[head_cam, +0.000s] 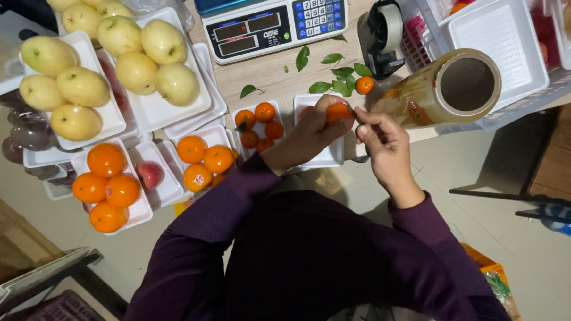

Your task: The person sorts and packs small citrus fruits into white trays by hand, using a digital scale to weigh them, and trimming stems or leaves from some of the fruits with a small knife.

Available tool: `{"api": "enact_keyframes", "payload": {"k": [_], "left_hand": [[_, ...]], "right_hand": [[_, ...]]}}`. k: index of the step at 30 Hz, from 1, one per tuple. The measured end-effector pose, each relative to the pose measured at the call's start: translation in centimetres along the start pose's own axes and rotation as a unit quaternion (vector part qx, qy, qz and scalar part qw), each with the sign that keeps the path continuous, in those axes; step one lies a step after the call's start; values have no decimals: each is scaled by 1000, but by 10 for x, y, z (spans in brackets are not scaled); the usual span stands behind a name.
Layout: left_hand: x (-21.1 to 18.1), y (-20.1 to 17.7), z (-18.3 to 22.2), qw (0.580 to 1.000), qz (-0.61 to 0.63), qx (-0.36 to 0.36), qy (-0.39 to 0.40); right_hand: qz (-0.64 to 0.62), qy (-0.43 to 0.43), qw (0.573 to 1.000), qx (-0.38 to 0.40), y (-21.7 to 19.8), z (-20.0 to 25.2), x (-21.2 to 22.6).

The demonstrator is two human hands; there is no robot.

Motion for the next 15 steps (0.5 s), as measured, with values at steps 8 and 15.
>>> {"api": "enact_keyframes", "payload": {"k": [8, 15], "left_hand": [[3, 35, 26, 987, 129, 83, 45], [-2, 2, 42, 994, 73, 60, -58]], "right_hand": [[-66, 75, 993, -67, -14, -29, -3], [-49, 233, 971, -14, -15, -76, 27]]}}
Point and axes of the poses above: each hand's wrist, its own z-axis away from the middle knuckle, its own y-axis out of the palm, x = y × z, the point moved 2 cm from there along -z, towards the middle knuckle, and after that the axes turned 10 degrees about x, right-handed, at the moved point
